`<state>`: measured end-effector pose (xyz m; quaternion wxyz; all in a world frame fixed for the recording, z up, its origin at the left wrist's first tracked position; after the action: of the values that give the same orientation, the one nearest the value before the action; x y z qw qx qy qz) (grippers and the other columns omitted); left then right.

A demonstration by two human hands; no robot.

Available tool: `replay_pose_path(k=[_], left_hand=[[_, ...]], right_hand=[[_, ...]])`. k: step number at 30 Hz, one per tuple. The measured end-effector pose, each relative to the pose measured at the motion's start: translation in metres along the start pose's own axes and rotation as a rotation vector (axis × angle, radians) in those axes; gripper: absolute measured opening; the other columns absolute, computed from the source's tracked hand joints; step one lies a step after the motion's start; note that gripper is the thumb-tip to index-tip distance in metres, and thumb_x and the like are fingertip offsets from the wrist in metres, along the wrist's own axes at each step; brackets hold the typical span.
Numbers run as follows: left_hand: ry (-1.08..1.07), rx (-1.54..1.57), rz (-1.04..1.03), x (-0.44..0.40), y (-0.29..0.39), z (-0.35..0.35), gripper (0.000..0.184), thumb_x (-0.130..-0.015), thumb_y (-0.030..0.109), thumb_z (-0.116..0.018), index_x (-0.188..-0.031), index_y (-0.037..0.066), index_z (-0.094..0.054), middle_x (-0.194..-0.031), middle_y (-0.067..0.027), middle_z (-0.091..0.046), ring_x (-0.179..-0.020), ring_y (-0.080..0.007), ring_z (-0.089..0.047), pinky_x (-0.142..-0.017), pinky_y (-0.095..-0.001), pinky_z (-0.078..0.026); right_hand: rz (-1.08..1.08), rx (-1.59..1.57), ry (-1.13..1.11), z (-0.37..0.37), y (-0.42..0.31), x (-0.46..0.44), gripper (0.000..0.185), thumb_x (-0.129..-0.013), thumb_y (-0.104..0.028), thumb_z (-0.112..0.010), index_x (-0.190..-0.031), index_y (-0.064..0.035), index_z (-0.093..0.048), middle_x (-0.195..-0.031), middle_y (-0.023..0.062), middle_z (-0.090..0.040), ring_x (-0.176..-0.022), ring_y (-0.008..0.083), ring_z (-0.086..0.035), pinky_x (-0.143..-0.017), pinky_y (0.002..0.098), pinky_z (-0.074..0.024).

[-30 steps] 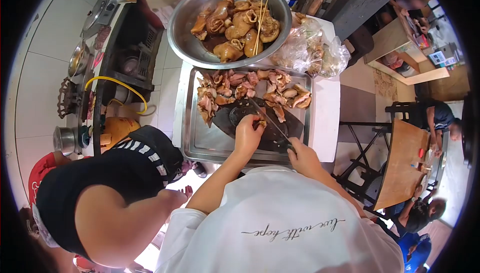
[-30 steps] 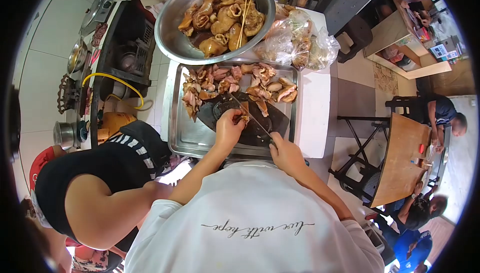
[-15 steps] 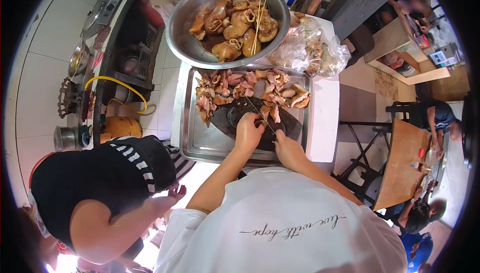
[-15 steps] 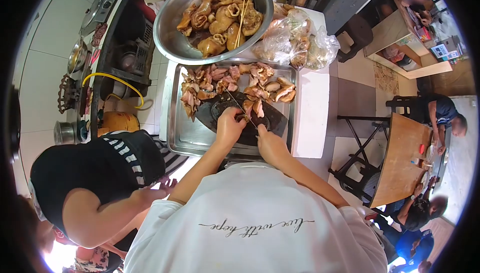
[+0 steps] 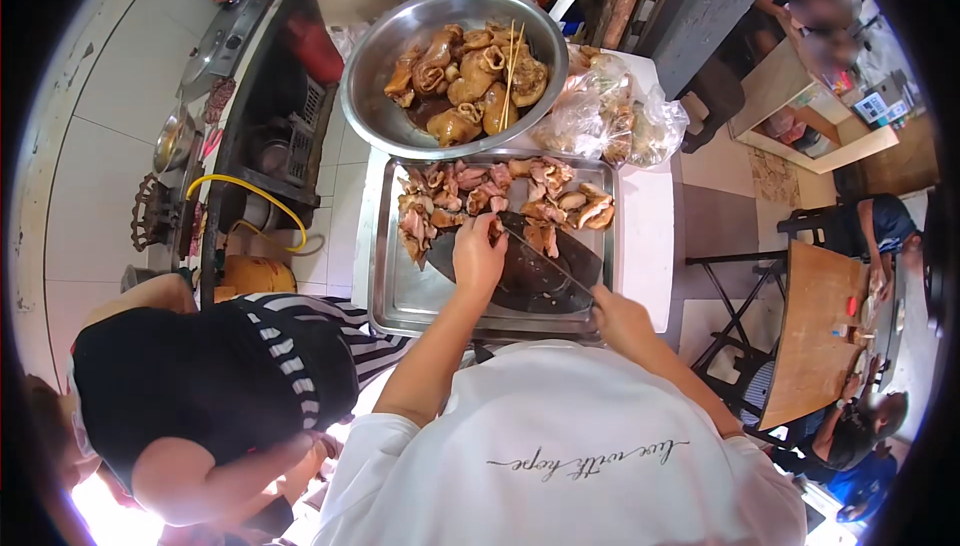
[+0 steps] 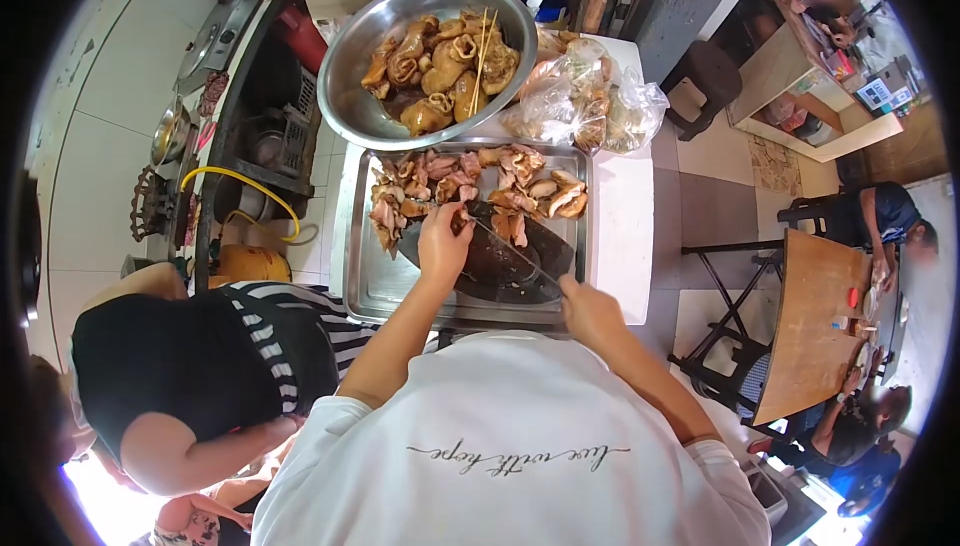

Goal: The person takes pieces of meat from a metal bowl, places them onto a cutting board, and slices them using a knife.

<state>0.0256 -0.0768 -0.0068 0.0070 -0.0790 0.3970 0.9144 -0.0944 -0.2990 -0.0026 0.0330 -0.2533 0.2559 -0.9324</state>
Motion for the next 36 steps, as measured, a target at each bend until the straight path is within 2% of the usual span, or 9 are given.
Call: replay_pose_path(k=[7, 12, 18, 20, 23, 27, 31, 33, 36], left_hand=[[0.056, 0.003, -0.256, -0.048, 0.021, -0.009, 0.040, -0.067, 0.002, -0.075, -0.105, 0.006, -0.063, -0.102, -0.0086, -0.065, -0.096, -0.0334, -0.055, -0.085, -0.0403, -0.044], [0.215, -0.069, -0.450, -0.061, 0.060, 0.016, 0.015, -0.073, 0.016, -0.074, -0.083, 0.007, -0.069, -0.089, -0.0070, -0.062, -0.087, -0.0307, -0.055, -0.078, -0.0420, -0.043], [0.318, -0.107, -0.260, -0.191, 0.030, 0.037, 0.022, -0.079, 0.012, -0.065, -0.101, 0.009, -0.066, -0.104, -0.0180, -0.058, -0.096, -0.0371, -0.054, -0.084, -0.0447, -0.045], [-0.415, -0.564, 0.195, -0.231, -0.028, -0.015, 0.040, -0.076, 0.021, -0.069, -0.115, 0.009, -0.063, -0.119, -0.0196, -0.055, -0.109, -0.0373, -0.053, -0.094, -0.0425, -0.046], [-0.653, -0.543, 0.160, -0.244, -0.061, -0.048, 0.056, -0.073, 0.027, -0.071, -0.124, 0.010, -0.058, -0.128, -0.0192, -0.051, -0.119, -0.0341, -0.051, -0.098, -0.0403, -0.045], [-0.600, -0.605, 0.176, -0.236, -0.033, -0.038, 0.054, -0.072, 0.029, -0.073, -0.121, 0.011, -0.060, -0.132, -0.0182, -0.048, -0.117, -0.0315, -0.054, -0.094, -0.0394, -0.048], [-0.501, -0.565, 0.093, -0.250, -0.037, -0.025, 0.049, -0.068, 0.023, -0.069, -0.115, 0.011, -0.062, -0.119, -0.0202, -0.058, -0.110, -0.0336, -0.058, -0.090, -0.0392, -0.050], [-0.444, -0.231, 0.030, -0.256, -0.038, -0.002, 0.048, -0.063, 0.021, -0.068, -0.110, 0.009, -0.063, -0.095, -0.0200, -0.067, -0.095, -0.0299, -0.065, -0.084, -0.0399, -0.051], [-0.389, -0.016, 0.239, -0.266, -0.062, 0.026, 0.058, -0.058, 0.011, -0.071, -0.115, 0.004, -0.059, -0.077, -0.0159, -0.066, -0.065, -0.0254, -0.066, -0.057, -0.0353, -0.052]], right_hand=[[-0.069, 0.088, 0.239, 0.036, -0.004, -0.030, 0.016, -0.088, -0.015, -0.051, -0.103, -0.0086, -0.049, -0.088, 0.0196, -0.062, -0.082, 0.0396, -0.062, -0.073, 0.0484, -0.0483], [-0.121, -0.031, 0.294, 0.036, 0.001, -0.029, 0.020, -0.088, -0.016, -0.054, -0.105, -0.0084, -0.049, -0.088, 0.0202, -0.063, -0.085, 0.0395, -0.062, -0.075, 0.0482, -0.0479], [-0.156, -0.296, 0.328, 0.038, -0.005, -0.013, 0.028, -0.086, -0.014, -0.059, -0.112, -0.0076, -0.052, -0.084, 0.0216, -0.063, -0.080, 0.0413, -0.062, -0.069, 0.0475, -0.0475], [-0.123, -0.265, 0.337, 0.028, -0.003, -0.014, 0.029, -0.085, -0.014, -0.060, -0.113, -0.0077, -0.052, -0.081, 0.0206, -0.062, -0.077, 0.0393, -0.062, -0.067, 0.0448, -0.0480], [-0.101, -0.269, 0.343, 0.025, -0.012, -0.010, 0.030, -0.085, -0.013, -0.061, -0.112, -0.0074, -0.053, -0.076, 0.0185, -0.061, -0.072, 0.0352, -0.063, -0.064, 0.0411, -0.0483], [-0.181, -0.327, 0.247, 0.015, -0.007, -0.007, 0.030, -0.085, -0.016, -0.061, -0.114, -0.0098, -0.053, -0.083, 0.0211, -0.064, -0.080, 0.0401, -0.063, -0.068, 0.0458, -0.0483], [-0.144, -0.314, 0.278, 0.021, -0.010, -0.005, 0.030, -0.085, -0.016, -0.061, -0.113, -0.0093, -0.053, -0.081, 0.0200, -0.064, -0.078, 0.0387, -0.063, -0.067, 0.0450, -0.0484], [-0.113, -0.316, 0.309, 0.026, -0.015, -0.005, 0.029, -0.085, -0.016, -0.061, -0.112, -0.0089, -0.054, -0.080, 0.0194, -0.063, -0.076, 0.0375, -0.063, -0.066, 0.0442, -0.0484], [-0.169, -0.373, 0.300, 0.036, -0.021, -0.005, 0.027, -0.083, -0.012, -0.063, -0.109, -0.0068, -0.056, -0.074, 0.0176, -0.062, -0.066, 0.0322, -0.062, -0.061, 0.0376, -0.0477]])
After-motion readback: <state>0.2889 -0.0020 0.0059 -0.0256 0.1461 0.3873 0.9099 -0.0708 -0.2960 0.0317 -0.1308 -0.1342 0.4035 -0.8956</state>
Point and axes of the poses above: each hand's wrist, its own x-axis away from the middle knuckle, its own z-axis out of the back of the hand, y = z × x, the point moved 7 cm from there along -x, towards the middle knuckle
